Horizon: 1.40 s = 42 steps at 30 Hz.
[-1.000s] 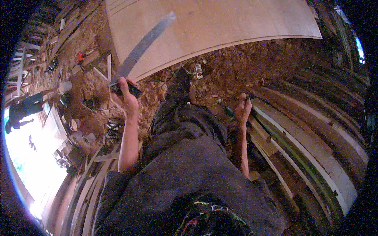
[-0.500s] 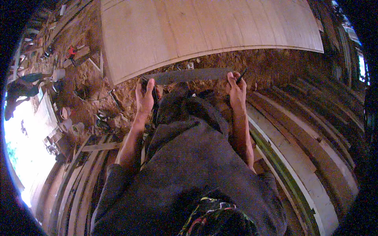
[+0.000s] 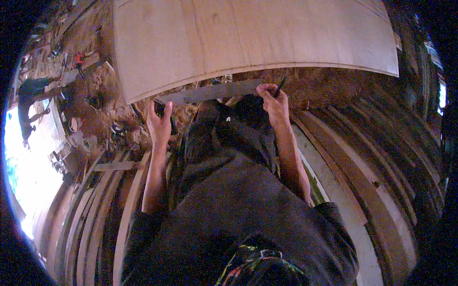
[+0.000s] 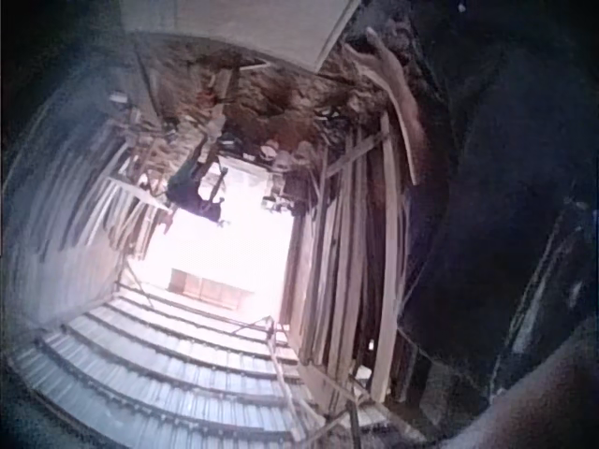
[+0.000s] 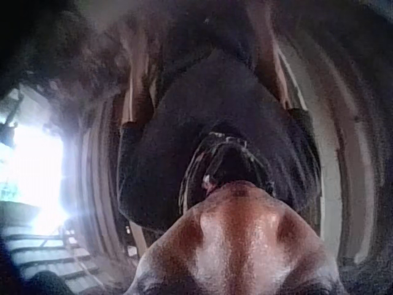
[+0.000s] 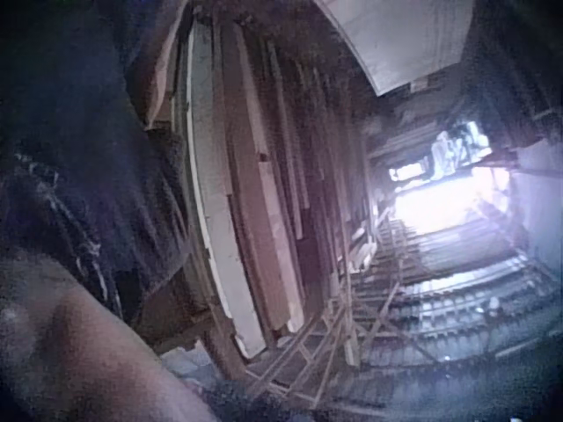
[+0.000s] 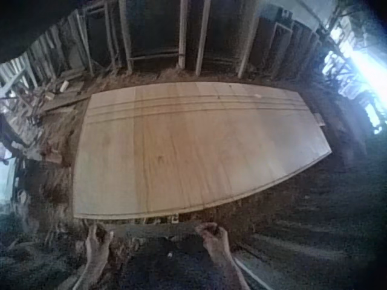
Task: The person uses a metal ruler and a pencil to draw straight lines on a large curved wooden panel. They repeatedly reposition the ruler and mark along its edge to create multiple parallel lines across the surface.
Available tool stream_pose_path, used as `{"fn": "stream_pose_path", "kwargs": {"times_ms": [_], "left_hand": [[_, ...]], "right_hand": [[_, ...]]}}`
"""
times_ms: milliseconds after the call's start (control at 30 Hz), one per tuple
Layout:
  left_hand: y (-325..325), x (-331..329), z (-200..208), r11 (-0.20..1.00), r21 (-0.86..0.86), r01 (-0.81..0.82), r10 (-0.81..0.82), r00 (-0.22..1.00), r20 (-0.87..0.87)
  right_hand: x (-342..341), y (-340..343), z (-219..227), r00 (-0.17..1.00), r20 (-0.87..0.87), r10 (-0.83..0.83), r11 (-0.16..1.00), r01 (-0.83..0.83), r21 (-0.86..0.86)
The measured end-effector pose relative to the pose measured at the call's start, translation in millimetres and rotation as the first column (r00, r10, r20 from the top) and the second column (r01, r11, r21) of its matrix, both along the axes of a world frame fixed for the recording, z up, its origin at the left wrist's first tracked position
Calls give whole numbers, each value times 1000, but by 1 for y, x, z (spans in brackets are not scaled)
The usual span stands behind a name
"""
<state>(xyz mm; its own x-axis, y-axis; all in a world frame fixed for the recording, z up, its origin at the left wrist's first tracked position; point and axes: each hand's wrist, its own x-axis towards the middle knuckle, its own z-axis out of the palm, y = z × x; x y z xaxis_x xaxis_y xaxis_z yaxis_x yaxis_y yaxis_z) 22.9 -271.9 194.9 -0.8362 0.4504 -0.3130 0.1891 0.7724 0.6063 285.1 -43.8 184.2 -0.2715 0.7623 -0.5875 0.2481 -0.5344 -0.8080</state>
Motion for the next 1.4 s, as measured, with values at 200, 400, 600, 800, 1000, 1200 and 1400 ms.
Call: {"fn": "stream_pose_path", "kwargs": {"times_ms": [200,400,600,800,1000,1200,1400], "left_hand": [[-4,14,15,994,-102,-33,27,998,-59],[-2,31,11,995,-101,18,-40,975,-220],[23,34,6,999,7,-39,39,999,16],[20,11,-30,995,-93,43,-54,993,-109],[-2,-6,-17,995,-104,3,-6,1000,-22],[-12,-44,-19,993,64,-99,98,995,21],[56,-72,-16,849,333,-410,389,912,131]], "right_hand": [[3,-3,-20,989,-144,-34,985,9,-172],[25,-14,-41,973,-193,-127,951,64,-304],[29,-8,-45,964,-159,-211,926,145,-348],[26,-7,-70,978,-95,-188,965,166,-205],[12,-19,-20,995,-77,-66,958,41,-285],[22,-26,-11,998,27,50,979,-43,-198],[114,-51,-123,925,378,39,987,-95,131]]}}
